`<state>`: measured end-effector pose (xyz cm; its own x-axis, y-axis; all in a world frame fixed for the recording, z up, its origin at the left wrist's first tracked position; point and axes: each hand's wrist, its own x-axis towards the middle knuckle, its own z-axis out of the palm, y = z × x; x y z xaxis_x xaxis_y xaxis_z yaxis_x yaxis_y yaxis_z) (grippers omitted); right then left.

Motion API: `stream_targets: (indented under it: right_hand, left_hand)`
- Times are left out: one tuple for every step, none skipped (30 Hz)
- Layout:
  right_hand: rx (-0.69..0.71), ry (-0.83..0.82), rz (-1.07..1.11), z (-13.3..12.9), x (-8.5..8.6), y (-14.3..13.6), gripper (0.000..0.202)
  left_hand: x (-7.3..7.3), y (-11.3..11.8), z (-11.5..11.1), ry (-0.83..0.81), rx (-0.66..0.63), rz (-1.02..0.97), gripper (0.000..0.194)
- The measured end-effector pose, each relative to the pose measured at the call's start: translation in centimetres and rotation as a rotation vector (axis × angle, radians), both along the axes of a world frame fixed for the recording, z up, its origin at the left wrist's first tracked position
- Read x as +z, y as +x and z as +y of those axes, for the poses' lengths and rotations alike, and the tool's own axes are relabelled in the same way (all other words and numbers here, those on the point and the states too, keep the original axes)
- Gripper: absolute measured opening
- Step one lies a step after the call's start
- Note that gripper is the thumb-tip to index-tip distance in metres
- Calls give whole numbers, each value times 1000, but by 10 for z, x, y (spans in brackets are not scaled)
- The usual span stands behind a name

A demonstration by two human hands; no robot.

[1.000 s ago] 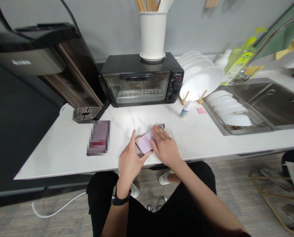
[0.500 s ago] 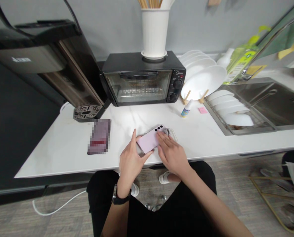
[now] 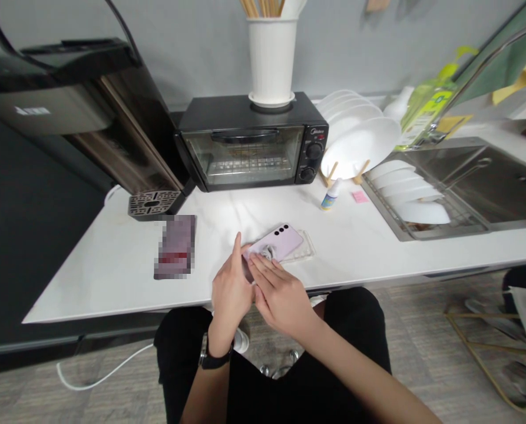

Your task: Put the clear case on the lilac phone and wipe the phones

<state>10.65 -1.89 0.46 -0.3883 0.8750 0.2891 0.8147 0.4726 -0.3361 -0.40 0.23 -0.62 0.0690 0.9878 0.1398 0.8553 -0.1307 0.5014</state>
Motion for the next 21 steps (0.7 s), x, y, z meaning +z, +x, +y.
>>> stream_targets:
  right_hand:
    - [-18,-8,1,1,-2,7,44]
    - [-47,-12,1,3,-3,15,43]
    - [-82,-12,-1,8,-5,22,43]
    - [-120,-5,-2,15,-6,28,42]
    - [-155,6,-3,22,-7,33,41]
    - [-182,19,-3,30,-8,36,41]
    - [-200,33,-2,37,-9,37,41]
    - [-206,44,1,43,-9,35,40]
    - [-205,52,3,46,-8,31,40]
    - [-195,56,6,48,-7,25,40]
    - [-173,55,8,47,-6,18,40]
    - [-144,52,8,43,-5,11,40]
    - [-110,46,8,38,-3,3,41]
    - [-76,39,7,31,-2,-3,41]
    - [-46,31,5,23,-1,-7,42]
    - [-21,24,4,16,0,-10,42]
    - [-4,16,2,10,1,-9,42]
    - [5,9,0,7,0,-7,42]
    - [6,5,-2,5,-1,-2,41]
    - [-7,5,-1,6,-2,4,41]
    - [-35,9,2,10,-4,11,41]
  left_hand:
    - [1,1,0,1,-2,-11,66]
    - [2,2,1,3,-2,-22,68]
    - [3,3,1,5,0,-33,70]
    - [4,4,1,6,2,-44,72]
    - [5,4,1,6,7,-53,72]
    - [6,5,1,5,11,-59,72]
    - [7,5,0,4,15,-63,71]
    - [7,5,0,4,16,-65,71]
    - [7,5,0,7,16,-64,71]
    - [7,5,-1,8,16,-60,70]
    - [6,4,-1,8,19,-51,68]
    - [5,3,-2,6,23,-38,65]
    - [4,2,-2,3,24,-21,62]
    - [2,1,-2,1,24,-3,60]
    - [1,0,-2,1,20,11,58]
    - [0,-1,-1,2,12,21,58]
    - [0,-1,-1,3,3,26,58]
    - [-1,-1,-1,4,-2,26,60]
    - [0,-1,0,4,-1,23,62]
    - [0,-1,0,5,2,16,64]
    - [1,0,0,8,4,7,67]
